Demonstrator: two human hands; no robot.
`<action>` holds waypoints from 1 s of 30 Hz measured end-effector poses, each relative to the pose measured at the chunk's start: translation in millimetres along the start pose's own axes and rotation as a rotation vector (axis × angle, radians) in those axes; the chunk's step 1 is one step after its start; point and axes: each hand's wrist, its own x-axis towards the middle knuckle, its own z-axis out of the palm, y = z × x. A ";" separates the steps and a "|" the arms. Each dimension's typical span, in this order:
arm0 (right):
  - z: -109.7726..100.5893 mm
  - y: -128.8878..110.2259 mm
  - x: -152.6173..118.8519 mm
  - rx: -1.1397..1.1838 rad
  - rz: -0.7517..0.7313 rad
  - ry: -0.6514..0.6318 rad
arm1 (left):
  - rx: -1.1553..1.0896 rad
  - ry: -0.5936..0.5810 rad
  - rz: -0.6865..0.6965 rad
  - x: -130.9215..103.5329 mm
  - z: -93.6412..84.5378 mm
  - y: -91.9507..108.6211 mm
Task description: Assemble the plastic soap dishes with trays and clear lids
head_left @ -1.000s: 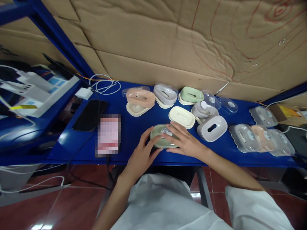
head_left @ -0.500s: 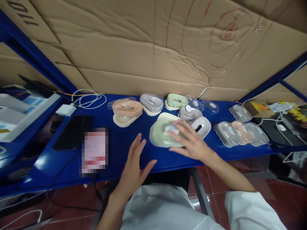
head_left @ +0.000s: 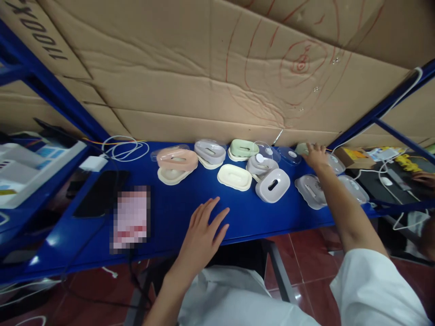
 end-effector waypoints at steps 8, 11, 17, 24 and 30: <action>-17.5 -28.2 -27.8 0.060 -0.204 0.076 | 0.097 -0.018 -0.038 -17.7 1.2 -17.6; -29.0 -38.0 -88.3 0.149 -0.443 0.066 | 0.096 -0.028 -0.038 -16.3 1.1 -17.7; -19.9 -64.3 -229.5 0.379 -0.694 -0.040 | 0.036 -0.064 -0.027 -10.4 -3.8 -8.9; -12.1 -132.4 -294.0 0.447 -0.917 -0.025 | -0.002 -0.106 0.118 2.9 10.4 11.7; -1.6 -70.2 -241.6 0.279 -0.347 0.260 | 0.129 -0.005 0.024 -14.2 -0.7 -15.4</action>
